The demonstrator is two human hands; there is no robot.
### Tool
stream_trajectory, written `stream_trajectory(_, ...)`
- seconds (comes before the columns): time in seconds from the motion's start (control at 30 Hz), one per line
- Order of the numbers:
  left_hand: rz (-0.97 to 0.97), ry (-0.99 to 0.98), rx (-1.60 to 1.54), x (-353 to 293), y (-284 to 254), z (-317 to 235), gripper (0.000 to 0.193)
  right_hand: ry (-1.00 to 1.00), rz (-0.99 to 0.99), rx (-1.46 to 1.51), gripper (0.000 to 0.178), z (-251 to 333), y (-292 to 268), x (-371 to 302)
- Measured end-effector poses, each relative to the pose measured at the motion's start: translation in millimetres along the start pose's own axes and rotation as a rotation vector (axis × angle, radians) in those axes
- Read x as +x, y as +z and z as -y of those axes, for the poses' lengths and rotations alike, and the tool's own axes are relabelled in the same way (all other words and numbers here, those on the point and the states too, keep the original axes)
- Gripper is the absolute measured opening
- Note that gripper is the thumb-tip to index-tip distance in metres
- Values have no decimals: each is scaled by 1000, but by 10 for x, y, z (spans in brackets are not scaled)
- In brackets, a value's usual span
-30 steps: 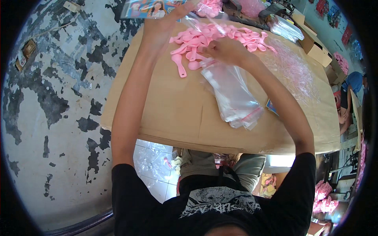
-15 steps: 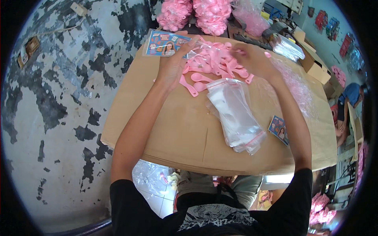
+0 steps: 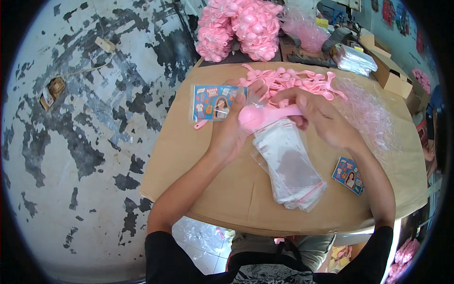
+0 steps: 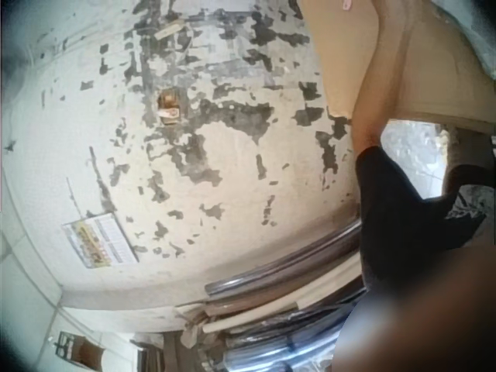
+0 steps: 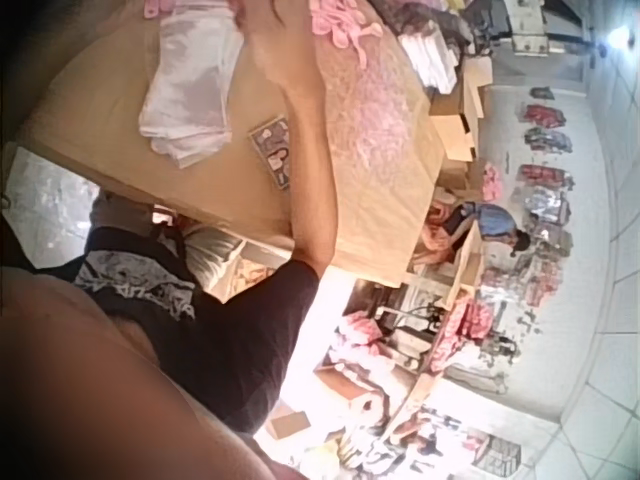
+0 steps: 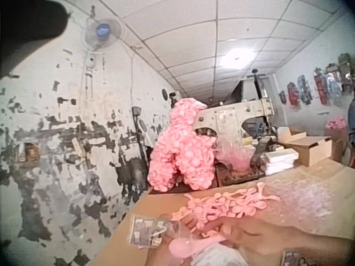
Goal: The person repeatedly picks up pink plastic spoons and small printed cards, places them into clear plastic bags, and seals each bag. The person works at a table with a large pile of spoons and stacks of bags and cards, handling items one at a time.
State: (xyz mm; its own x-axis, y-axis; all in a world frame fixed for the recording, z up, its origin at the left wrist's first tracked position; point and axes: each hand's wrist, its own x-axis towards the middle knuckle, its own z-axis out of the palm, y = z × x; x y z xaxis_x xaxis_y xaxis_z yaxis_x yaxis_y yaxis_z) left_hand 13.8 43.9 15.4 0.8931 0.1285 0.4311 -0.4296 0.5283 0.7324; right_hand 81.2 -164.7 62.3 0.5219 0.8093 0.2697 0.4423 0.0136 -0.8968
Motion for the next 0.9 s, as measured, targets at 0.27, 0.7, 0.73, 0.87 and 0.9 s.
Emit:
stream_trajectory(0.27,-17,-90,-112,13,-40,52,41,-178,-298,-235,25,-247,12,81)
stream_trajectory(0.7,25,10,134,-34,64,74,46,-136,-190,51,27,-218,142,42)
stream_trajectory(0.73,19,-19,121,-69,60,86,48,-256,-223,-61,27,-272,248,75)
stream_trajectory(0.87,214,-145,220,-117,-72,-141,66,-338,-259,-411,24,32,49,10)
stream_trajectory(0.9,270,-198,246,-136,-138,-224,68,-382,-308,-396,22,145,-110,-27)
